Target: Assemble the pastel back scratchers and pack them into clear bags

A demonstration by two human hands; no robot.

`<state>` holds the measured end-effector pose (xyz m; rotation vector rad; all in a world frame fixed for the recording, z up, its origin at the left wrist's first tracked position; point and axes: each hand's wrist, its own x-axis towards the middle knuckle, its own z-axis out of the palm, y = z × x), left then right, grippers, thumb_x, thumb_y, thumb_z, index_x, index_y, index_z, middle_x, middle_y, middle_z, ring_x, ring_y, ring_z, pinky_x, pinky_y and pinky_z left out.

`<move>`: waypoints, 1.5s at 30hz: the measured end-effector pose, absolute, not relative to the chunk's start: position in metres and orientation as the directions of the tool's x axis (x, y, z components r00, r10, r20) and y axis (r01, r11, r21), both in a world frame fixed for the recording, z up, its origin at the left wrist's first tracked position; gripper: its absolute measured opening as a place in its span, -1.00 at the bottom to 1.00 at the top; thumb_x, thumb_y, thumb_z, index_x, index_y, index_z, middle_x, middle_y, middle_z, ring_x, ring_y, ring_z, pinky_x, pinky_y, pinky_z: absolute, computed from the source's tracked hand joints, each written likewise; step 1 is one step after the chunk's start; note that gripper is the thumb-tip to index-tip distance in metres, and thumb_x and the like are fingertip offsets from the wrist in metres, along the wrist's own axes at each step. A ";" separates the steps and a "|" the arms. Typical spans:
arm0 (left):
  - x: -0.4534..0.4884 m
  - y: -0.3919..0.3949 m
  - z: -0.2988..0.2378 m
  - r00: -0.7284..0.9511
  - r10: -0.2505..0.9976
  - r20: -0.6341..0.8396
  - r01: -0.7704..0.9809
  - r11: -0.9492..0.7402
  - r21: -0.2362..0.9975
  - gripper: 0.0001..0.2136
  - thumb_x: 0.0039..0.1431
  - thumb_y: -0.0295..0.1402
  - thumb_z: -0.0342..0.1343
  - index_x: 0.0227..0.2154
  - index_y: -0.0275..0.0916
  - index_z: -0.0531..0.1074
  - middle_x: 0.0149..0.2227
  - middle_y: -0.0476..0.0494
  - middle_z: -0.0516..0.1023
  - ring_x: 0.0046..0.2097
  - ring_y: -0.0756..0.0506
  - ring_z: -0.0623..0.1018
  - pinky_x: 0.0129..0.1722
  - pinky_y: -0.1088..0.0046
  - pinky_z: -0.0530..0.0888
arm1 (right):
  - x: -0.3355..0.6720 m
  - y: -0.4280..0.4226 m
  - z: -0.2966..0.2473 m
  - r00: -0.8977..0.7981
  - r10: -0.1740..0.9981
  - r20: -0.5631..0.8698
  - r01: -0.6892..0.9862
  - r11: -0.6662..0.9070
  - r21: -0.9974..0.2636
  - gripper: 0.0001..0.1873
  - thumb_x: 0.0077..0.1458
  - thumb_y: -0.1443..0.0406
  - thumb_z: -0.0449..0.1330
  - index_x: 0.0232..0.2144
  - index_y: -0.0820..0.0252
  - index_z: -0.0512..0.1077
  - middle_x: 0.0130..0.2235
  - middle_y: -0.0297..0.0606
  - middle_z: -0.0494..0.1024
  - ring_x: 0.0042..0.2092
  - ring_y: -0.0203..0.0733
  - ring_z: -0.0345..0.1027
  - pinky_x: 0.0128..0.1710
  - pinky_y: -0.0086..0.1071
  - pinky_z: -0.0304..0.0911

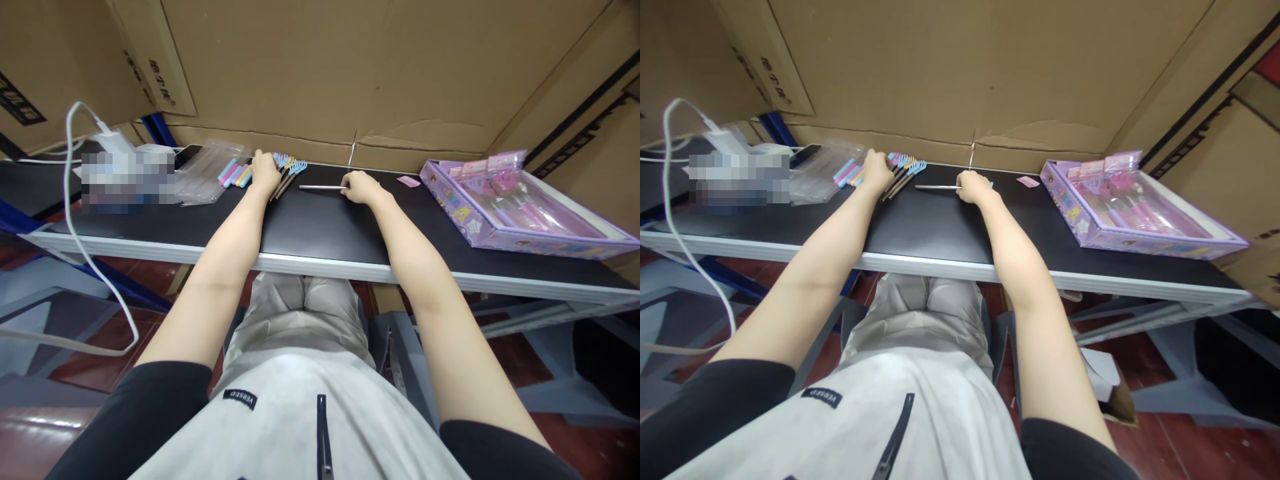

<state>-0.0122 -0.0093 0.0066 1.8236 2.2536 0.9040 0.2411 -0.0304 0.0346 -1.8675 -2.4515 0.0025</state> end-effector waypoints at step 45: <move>-0.024 0.034 -0.012 -0.043 0.819 0.572 0.619 -0.427 0.659 -0.85 0.30 -0.50 0.25 -0.38 -0.15 0.48 -0.10 -0.26 0.71 0.21 -0.37 0.64 0.46 -0.09 0.41 | 0.274 0.019 0.014 -0.414 0.839 0.352 0.771 0.529 -0.355 -0.78 0.25 0.26 0.38 -0.09 0.17 0.74 -0.11 -0.06 0.76 0.05 0.19 0.58 0.21 0.01 0.41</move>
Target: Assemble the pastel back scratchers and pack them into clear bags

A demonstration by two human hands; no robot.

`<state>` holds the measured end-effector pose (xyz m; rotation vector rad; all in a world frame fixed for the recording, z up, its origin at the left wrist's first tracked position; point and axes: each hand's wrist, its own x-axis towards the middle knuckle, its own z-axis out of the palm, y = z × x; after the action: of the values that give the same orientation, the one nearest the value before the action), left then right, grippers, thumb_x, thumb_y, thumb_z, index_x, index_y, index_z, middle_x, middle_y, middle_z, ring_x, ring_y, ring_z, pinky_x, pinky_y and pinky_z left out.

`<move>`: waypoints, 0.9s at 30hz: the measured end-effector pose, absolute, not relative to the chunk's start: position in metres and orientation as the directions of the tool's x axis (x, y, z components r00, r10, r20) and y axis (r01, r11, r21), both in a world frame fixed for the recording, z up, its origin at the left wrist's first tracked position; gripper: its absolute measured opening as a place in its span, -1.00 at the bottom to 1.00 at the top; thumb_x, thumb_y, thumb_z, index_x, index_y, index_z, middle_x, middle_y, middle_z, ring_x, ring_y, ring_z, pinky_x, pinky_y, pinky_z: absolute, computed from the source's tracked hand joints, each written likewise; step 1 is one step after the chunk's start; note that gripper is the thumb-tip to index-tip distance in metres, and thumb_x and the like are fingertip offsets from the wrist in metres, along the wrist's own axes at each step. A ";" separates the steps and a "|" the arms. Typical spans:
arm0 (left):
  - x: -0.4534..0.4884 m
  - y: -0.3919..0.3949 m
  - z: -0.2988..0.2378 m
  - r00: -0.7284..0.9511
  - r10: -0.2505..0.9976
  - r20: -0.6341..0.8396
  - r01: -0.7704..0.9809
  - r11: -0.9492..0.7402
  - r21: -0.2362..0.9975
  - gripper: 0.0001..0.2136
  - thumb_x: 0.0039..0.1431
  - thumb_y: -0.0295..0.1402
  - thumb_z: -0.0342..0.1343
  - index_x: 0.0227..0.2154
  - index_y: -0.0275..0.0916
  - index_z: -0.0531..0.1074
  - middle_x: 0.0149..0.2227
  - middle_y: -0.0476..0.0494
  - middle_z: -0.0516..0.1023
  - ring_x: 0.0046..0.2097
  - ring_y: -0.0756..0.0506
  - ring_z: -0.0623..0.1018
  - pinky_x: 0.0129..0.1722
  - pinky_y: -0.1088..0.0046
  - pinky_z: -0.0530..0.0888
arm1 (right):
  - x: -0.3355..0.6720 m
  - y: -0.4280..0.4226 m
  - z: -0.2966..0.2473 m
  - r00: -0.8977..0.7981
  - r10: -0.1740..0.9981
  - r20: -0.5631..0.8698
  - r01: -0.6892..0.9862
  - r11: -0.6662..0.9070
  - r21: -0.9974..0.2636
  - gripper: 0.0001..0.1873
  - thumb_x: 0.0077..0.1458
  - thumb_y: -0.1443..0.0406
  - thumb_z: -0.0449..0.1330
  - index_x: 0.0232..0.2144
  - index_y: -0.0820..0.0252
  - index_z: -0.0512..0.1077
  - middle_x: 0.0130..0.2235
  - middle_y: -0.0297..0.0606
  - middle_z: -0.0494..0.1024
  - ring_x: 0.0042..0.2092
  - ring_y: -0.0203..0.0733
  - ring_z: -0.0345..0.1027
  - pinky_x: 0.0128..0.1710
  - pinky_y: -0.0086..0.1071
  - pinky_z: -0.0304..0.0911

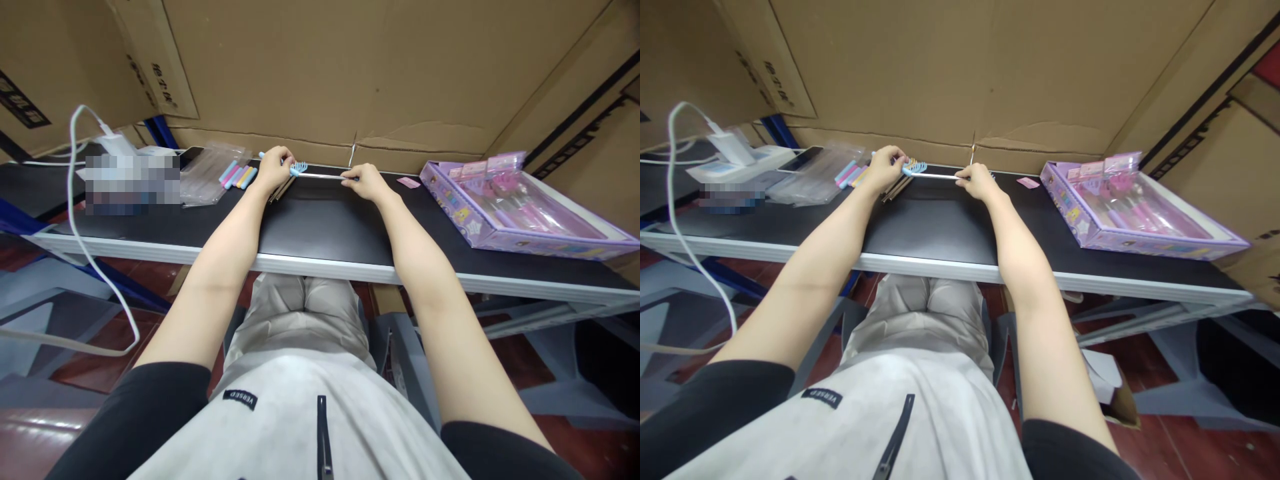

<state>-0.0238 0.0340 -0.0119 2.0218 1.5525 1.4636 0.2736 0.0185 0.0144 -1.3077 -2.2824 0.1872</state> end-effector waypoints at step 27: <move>-0.027 0.021 0.005 -0.425 0.722 0.546 0.507 -0.310 0.804 -0.73 0.33 -0.46 0.32 -0.25 -0.07 0.29 0.28 -0.30 0.54 0.67 -0.23 0.06 0.59 0.05 0.15 | 0.235 0.000 0.006 -0.321 0.888 0.331 0.779 0.446 -0.441 -0.70 0.22 0.23 0.37 -0.04 0.22 0.75 -0.14 -0.06 0.75 0.00 0.15 0.57 0.16 -0.01 0.43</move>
<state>-0.0267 0.0210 0.0046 1.5748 1.7285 1.8243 0.2352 -0.0004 0.0064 -1.3924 -2.1733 0.2720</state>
